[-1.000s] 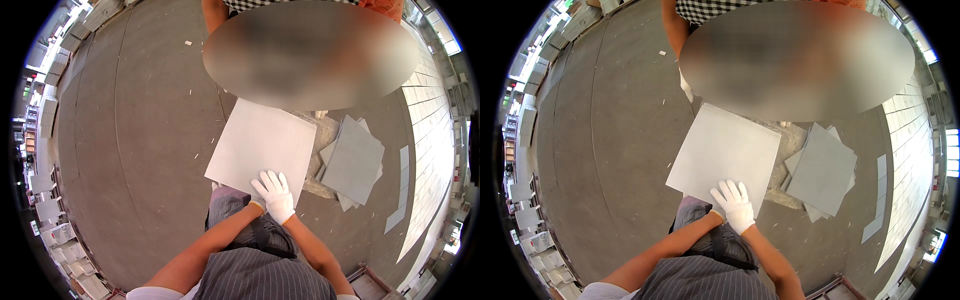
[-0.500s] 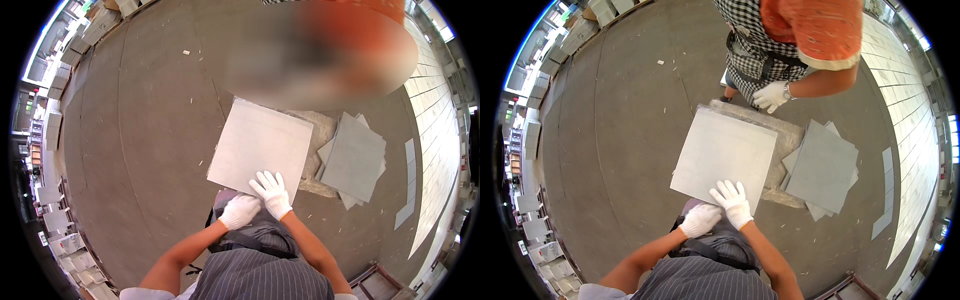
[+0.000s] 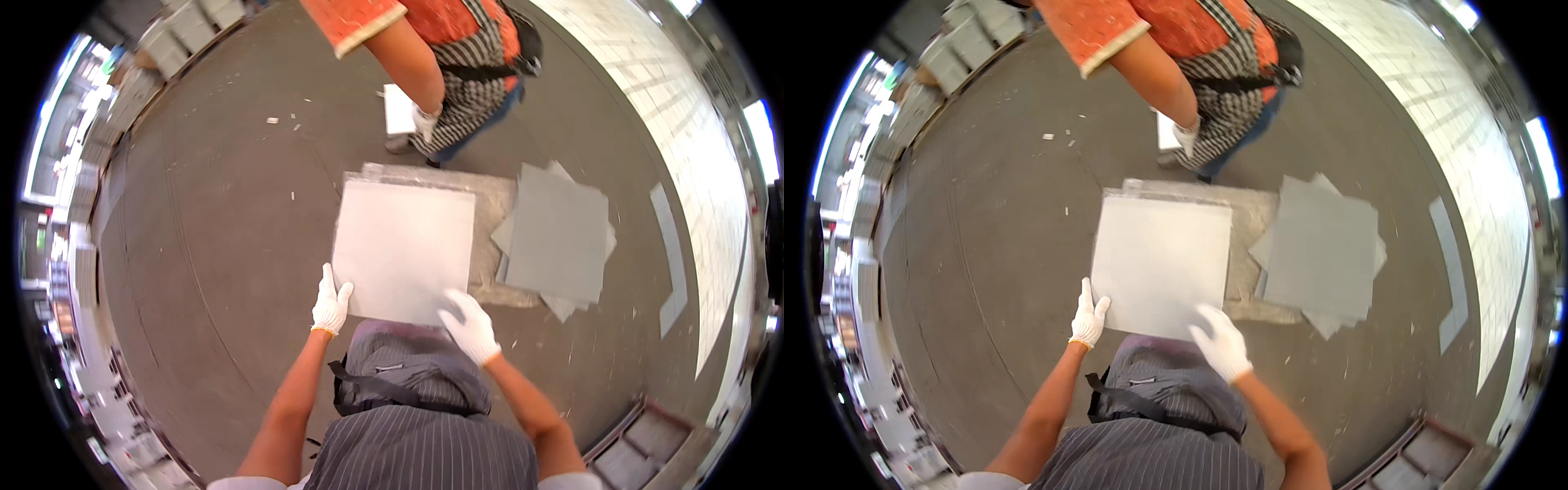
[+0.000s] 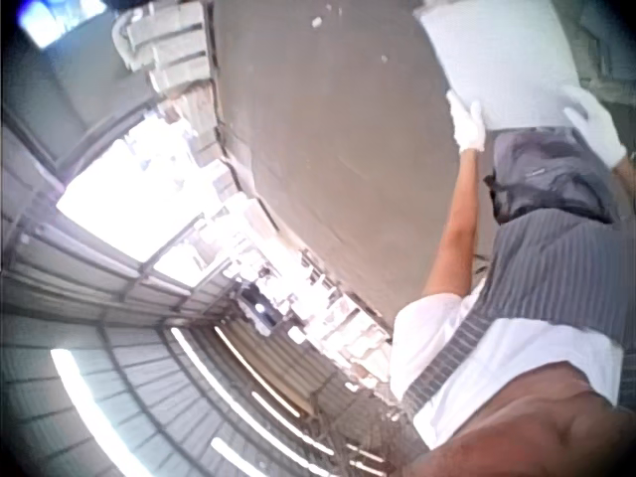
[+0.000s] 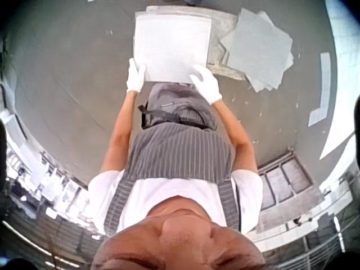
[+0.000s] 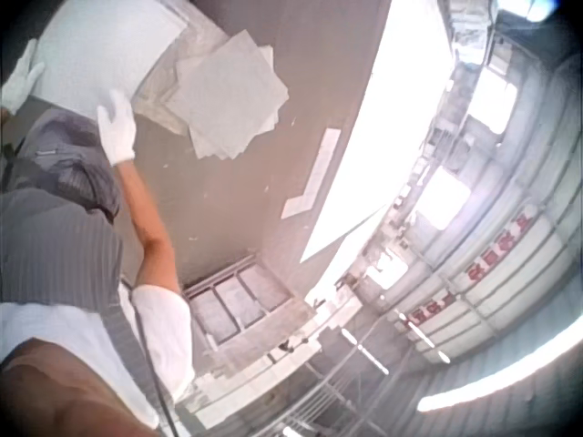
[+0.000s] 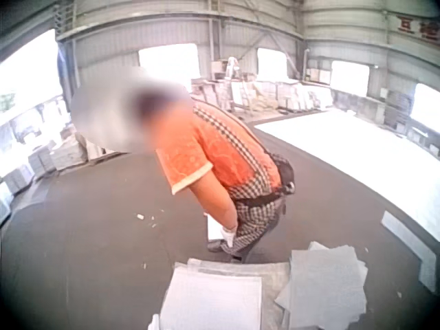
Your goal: The person wraps gray rectangular tiles with plastic film and places them into a white box. A coworker assists by handing over tiles and holding the box open. The person uses a tape dispenser to seal the box.
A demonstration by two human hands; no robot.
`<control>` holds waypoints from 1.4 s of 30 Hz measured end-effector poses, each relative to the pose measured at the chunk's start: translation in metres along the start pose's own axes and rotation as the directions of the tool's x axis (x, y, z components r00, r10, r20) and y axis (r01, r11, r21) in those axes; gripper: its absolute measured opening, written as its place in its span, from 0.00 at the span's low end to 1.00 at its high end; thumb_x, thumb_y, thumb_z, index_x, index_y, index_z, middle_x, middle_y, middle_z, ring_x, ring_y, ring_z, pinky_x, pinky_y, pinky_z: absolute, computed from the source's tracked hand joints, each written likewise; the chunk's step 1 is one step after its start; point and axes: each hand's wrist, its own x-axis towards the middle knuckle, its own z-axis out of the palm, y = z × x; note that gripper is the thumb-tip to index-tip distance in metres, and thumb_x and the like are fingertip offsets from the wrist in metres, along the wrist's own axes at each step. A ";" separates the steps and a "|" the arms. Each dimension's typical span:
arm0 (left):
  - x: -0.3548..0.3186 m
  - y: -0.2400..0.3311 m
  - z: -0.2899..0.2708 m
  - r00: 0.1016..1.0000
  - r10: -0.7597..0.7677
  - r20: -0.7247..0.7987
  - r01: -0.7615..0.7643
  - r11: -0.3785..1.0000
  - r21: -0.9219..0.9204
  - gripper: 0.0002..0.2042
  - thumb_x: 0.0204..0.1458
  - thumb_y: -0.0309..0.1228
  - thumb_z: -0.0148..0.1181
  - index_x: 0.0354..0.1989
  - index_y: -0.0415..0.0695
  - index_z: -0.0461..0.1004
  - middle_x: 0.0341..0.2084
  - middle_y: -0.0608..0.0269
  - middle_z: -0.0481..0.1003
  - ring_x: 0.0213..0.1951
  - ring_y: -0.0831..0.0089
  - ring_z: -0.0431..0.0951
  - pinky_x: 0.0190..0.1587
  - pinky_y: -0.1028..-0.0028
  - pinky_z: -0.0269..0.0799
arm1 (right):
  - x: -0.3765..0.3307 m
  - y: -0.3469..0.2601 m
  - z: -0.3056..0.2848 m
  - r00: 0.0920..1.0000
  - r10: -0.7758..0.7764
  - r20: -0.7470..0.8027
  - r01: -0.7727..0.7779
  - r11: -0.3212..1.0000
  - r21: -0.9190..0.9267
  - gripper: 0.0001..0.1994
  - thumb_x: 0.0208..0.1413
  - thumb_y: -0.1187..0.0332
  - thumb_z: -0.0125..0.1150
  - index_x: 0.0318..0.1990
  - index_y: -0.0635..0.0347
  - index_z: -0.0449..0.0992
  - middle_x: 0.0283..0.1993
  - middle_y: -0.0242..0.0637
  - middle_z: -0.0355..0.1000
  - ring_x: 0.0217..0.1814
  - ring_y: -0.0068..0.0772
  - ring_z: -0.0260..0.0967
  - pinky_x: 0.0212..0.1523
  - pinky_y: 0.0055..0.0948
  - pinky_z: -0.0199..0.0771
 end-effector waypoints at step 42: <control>0.046 0.061 -0.012 0.776 -0.346 0.528 0.585 0.707 -0.397 0.38 0.58 0.58 0.58 0.62 0.34 0.68 0.53 0.52 0.76 0.53 0.64 0.77 0.57 0.64 0.72 | 0.026 0.071 0.002 0.760 0.550 0.346 -0.636 0.518 0.572 0.40 0.52 0.49 0.71 0.63 0.73 0.67 0.61 0.47 0.72 0.63 0.37 0.69 0.63 0.34 0.67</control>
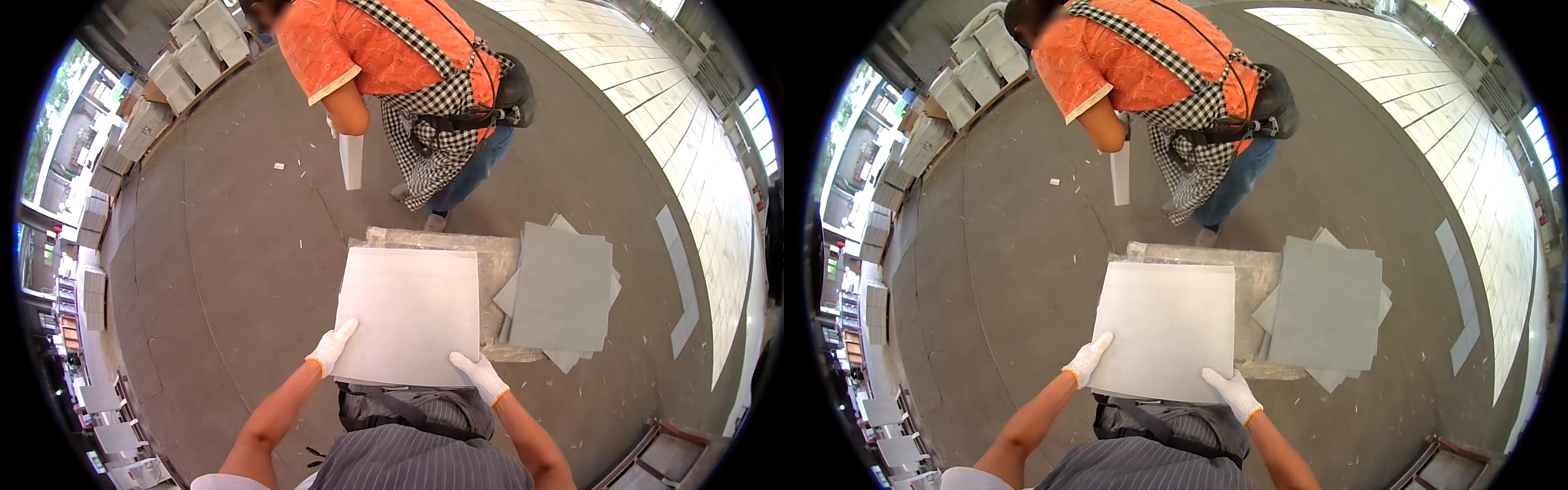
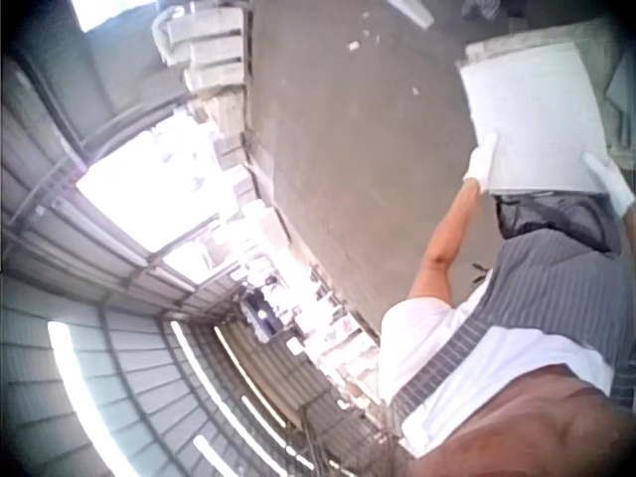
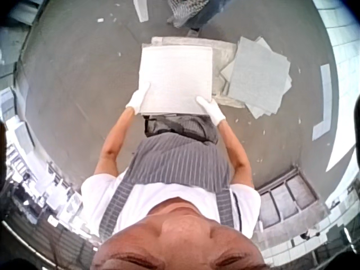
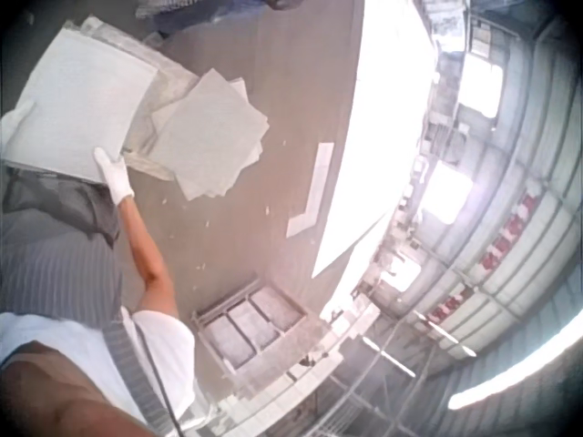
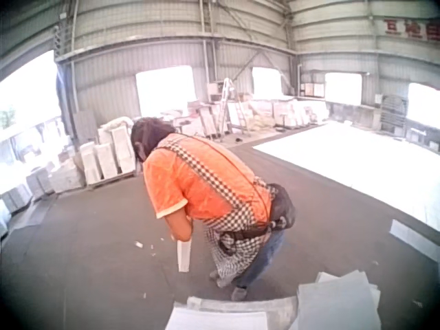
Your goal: The person wraps gray rectangular tiles with plastic film and places them into a white box. A coworker assists by handing over tiles and holding the box open. The person uses a tape dispenser to seal the box.
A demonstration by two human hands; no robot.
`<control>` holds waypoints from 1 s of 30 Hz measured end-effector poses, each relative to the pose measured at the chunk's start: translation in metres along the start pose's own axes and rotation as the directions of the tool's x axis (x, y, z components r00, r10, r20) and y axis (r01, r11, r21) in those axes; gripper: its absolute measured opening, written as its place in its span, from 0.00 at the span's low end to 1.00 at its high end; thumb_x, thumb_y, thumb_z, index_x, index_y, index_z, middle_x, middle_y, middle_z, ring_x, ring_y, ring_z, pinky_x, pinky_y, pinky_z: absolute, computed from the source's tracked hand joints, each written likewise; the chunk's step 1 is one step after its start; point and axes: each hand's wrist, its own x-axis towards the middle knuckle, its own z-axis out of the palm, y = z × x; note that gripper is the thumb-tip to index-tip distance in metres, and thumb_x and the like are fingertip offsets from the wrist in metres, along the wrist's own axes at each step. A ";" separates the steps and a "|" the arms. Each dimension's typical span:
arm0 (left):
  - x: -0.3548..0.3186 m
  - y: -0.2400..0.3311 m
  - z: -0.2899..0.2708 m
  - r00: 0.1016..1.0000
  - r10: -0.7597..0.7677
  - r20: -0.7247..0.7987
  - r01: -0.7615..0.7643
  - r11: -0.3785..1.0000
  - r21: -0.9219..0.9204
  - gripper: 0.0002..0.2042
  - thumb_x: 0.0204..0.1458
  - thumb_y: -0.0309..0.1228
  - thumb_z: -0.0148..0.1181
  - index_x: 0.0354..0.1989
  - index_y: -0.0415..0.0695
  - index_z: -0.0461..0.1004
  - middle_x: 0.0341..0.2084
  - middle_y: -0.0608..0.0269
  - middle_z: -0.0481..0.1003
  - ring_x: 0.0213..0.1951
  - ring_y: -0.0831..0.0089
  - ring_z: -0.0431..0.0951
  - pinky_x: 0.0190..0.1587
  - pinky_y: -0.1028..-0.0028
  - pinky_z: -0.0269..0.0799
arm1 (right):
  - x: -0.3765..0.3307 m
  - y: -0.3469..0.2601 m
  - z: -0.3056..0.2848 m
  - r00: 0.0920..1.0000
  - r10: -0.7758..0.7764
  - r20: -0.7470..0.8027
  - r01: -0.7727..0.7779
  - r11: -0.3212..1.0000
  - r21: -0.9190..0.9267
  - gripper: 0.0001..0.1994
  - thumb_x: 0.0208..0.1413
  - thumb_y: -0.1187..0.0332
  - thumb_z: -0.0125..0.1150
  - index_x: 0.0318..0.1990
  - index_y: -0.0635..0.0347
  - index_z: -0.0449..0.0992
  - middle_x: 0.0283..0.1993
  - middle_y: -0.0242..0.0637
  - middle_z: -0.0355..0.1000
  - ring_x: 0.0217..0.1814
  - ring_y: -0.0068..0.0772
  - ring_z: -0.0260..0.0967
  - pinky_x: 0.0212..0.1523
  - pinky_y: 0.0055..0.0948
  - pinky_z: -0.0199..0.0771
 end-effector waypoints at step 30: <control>-0.049 0.111 -0.080 0.883 0.333 0.332 -0.439 0.836 0.328 0.37 0.58 0.49 0.62 0.70 0.41 0.58 0.57 0.53 0.73 0.57 0.59 0.73 0.57 0.59 0.72 | -0.052 -0.251 -0.046 0.875 0.412 0.254 -0.408 0.910 -0.070 0.23 0.65 0.48 0.54 0.59 0.51 0.67 0.60 0.38 0.67 0.60 0.47 0.69 0.46 0.49 0.80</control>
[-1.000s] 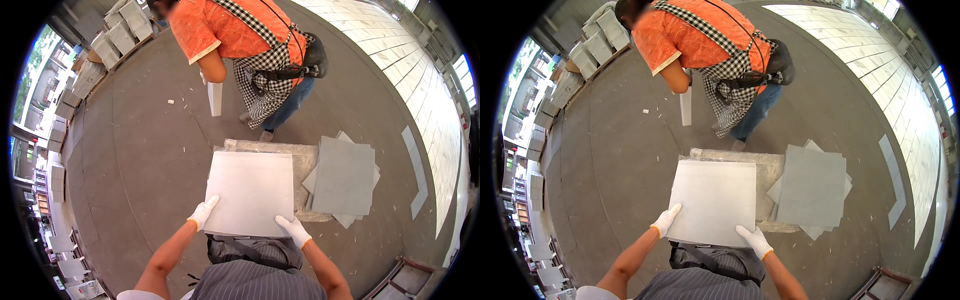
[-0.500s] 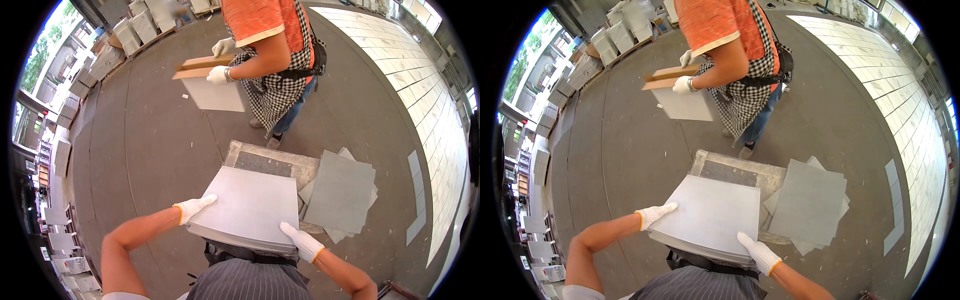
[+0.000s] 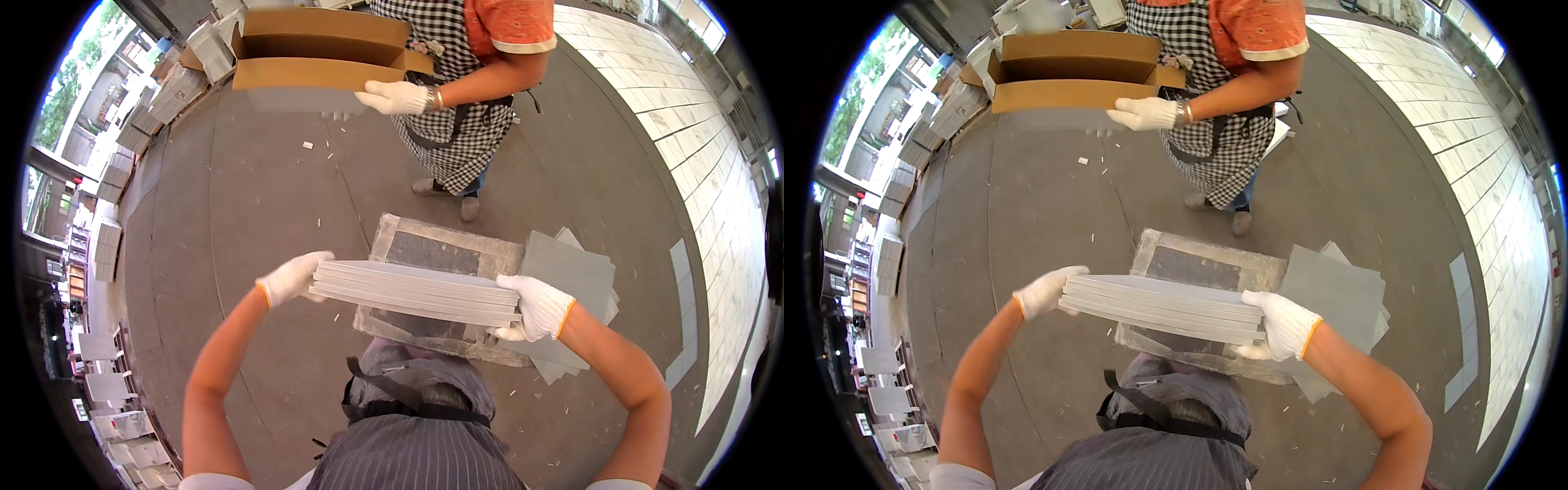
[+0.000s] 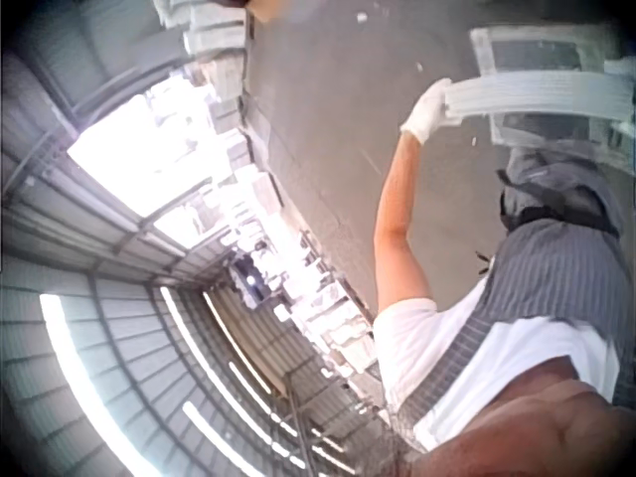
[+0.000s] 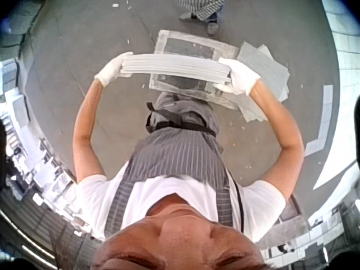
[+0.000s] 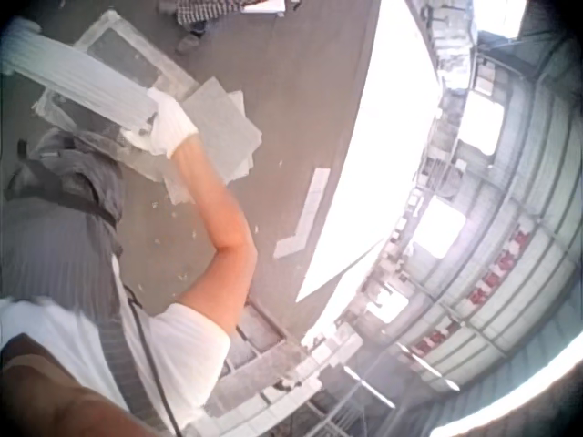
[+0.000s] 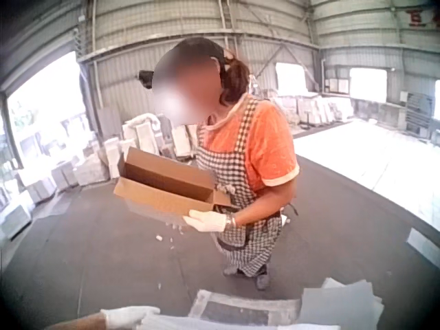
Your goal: The person wraps gray rectangular tiles with plastic film and places them into a white box. A coworker assists by handing over tiles and holding the box open. The person uses a tape dispenser to seal the box.
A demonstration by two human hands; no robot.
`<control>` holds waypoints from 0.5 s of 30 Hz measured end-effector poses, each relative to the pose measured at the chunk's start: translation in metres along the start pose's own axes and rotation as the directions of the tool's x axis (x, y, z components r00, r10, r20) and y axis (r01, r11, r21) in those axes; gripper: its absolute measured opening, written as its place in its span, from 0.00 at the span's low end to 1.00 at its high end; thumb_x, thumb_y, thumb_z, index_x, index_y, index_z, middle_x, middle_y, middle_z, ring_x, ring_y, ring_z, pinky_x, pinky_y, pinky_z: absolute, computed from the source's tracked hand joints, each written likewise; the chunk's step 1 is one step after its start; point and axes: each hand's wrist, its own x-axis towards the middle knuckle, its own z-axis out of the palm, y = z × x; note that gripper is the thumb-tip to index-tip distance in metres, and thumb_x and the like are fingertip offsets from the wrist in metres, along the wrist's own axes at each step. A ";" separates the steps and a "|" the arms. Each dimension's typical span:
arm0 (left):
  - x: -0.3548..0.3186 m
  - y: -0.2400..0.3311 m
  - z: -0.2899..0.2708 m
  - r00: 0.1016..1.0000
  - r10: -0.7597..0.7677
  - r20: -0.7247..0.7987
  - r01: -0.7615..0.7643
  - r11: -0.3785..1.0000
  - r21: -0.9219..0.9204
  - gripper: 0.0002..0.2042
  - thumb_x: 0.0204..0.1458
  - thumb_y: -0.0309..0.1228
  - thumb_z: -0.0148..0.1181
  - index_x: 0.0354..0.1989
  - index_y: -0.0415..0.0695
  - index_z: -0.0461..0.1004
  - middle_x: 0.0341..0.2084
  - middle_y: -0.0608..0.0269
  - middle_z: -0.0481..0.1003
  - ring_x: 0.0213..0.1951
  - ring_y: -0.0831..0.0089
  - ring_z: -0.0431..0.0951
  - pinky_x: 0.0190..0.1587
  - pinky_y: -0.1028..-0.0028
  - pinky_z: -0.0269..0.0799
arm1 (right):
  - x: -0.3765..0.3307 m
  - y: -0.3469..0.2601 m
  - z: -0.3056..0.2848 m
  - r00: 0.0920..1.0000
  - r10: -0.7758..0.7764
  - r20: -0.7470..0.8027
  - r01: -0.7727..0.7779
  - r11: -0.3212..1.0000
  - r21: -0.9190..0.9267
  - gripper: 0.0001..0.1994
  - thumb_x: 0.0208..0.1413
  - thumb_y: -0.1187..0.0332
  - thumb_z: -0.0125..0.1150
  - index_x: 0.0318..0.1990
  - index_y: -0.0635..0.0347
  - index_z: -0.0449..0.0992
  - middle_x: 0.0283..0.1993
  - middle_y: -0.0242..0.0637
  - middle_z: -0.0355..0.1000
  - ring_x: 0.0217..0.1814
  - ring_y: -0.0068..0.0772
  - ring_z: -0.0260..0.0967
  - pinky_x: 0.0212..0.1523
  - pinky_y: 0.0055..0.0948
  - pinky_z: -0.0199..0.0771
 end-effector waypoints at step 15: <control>0.078 0.009 0.042 0.792 0.589 -0.162 -0.338 0.644 0.687 0.28 0.43 0.38 0.76 0.51 0.42 0.71 0.45 0.64 0.73 0.47 0.70 0.74 0.51 0.67 0.73 | 0.131 0.028 -0.051 0.539 -0.813 -0.220 0.759 0.582 -0.292 0.32 0.72 0.46 0.39 0.67 0.67 0.66 0.67 0.44 0.68 0.68 0.36 0.65 0.68 0.34 0.61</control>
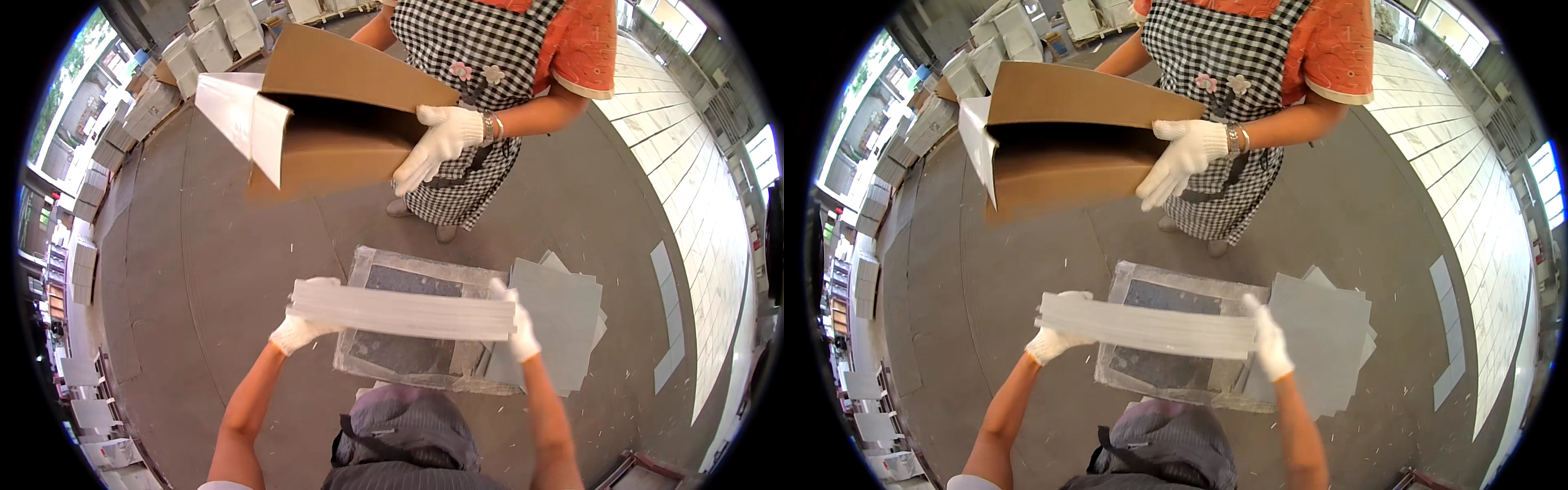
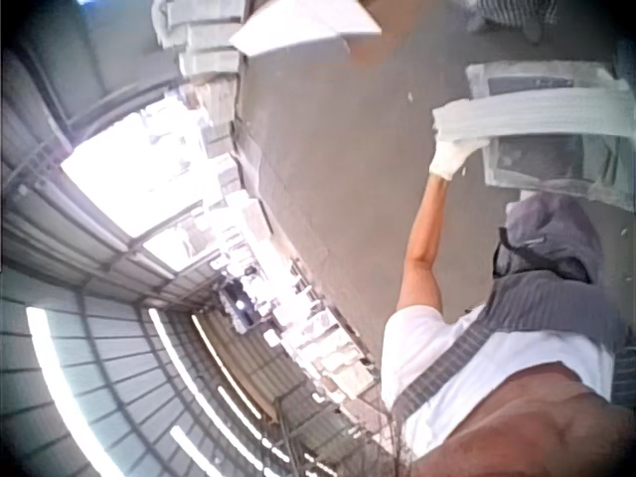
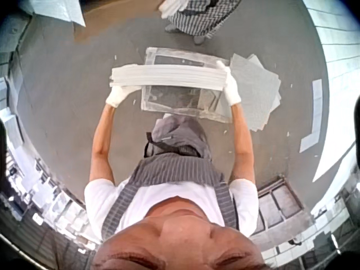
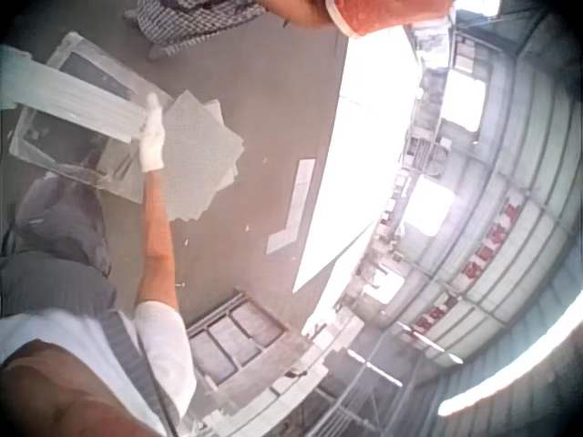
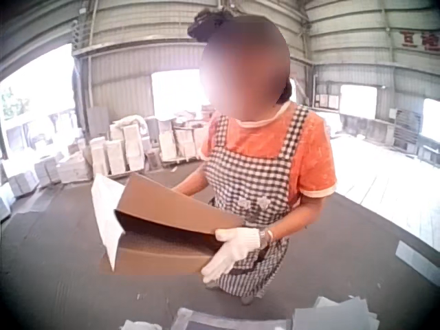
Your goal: The person wraps gray rectangular tiles with plastic film and places them into a white box. A coworker assists by handing over tiles and holding the box open. The person uses a tape dispenser to seal the box.
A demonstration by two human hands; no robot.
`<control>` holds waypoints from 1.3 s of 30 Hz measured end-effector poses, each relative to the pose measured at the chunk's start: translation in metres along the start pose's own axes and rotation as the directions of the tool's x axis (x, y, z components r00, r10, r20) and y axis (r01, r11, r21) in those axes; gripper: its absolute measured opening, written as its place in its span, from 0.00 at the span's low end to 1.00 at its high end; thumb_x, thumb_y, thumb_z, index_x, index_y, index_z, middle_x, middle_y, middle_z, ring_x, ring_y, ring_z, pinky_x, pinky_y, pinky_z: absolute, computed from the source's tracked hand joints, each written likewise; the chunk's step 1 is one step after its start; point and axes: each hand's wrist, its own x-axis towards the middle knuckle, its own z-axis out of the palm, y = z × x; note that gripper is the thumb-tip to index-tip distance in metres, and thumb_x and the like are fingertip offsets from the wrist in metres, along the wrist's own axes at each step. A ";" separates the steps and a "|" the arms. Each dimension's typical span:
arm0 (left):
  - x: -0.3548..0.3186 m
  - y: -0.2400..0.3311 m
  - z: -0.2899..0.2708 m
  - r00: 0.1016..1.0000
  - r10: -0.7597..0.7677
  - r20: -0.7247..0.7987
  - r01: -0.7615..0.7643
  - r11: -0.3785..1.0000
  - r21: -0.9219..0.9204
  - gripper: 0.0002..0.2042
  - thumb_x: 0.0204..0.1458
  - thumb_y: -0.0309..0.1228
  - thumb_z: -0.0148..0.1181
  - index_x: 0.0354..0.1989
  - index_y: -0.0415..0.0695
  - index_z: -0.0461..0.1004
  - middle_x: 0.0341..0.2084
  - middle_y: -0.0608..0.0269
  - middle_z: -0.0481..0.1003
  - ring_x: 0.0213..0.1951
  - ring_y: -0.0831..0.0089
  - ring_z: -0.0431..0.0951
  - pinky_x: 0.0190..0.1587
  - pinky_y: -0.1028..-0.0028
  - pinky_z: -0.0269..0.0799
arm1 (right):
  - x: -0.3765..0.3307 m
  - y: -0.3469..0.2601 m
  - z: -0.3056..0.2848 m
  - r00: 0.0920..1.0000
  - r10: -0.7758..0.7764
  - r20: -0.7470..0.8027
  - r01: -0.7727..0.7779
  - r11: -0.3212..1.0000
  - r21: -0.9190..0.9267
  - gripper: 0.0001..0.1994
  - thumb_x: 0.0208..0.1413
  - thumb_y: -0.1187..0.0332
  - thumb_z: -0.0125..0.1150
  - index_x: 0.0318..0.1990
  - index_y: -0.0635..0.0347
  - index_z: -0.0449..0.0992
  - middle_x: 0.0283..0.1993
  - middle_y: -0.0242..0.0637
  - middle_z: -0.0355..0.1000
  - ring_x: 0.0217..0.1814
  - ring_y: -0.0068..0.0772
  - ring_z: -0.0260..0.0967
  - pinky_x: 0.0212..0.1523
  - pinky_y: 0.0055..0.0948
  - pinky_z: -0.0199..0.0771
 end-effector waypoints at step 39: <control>-0.073 -0.116 0.069 0.962 -0.274 -0.014 0.204 0.750 -0.629 0.27 0.54 0.36 0.66 0.60 0.39 0.66 0.54 0.55 0.72 0.56 0.62 0.72 0.60 0.63 0.70 | -0.026 0.074 0.038 0.976 -0.166 -0.141 0.186 0.972 0.141 0.31 0.64 0.52 0.56 0.68 0.64 0.61 0.65 0.48 0.69 0.69 0.39 0.65 0.65 0.36 0.68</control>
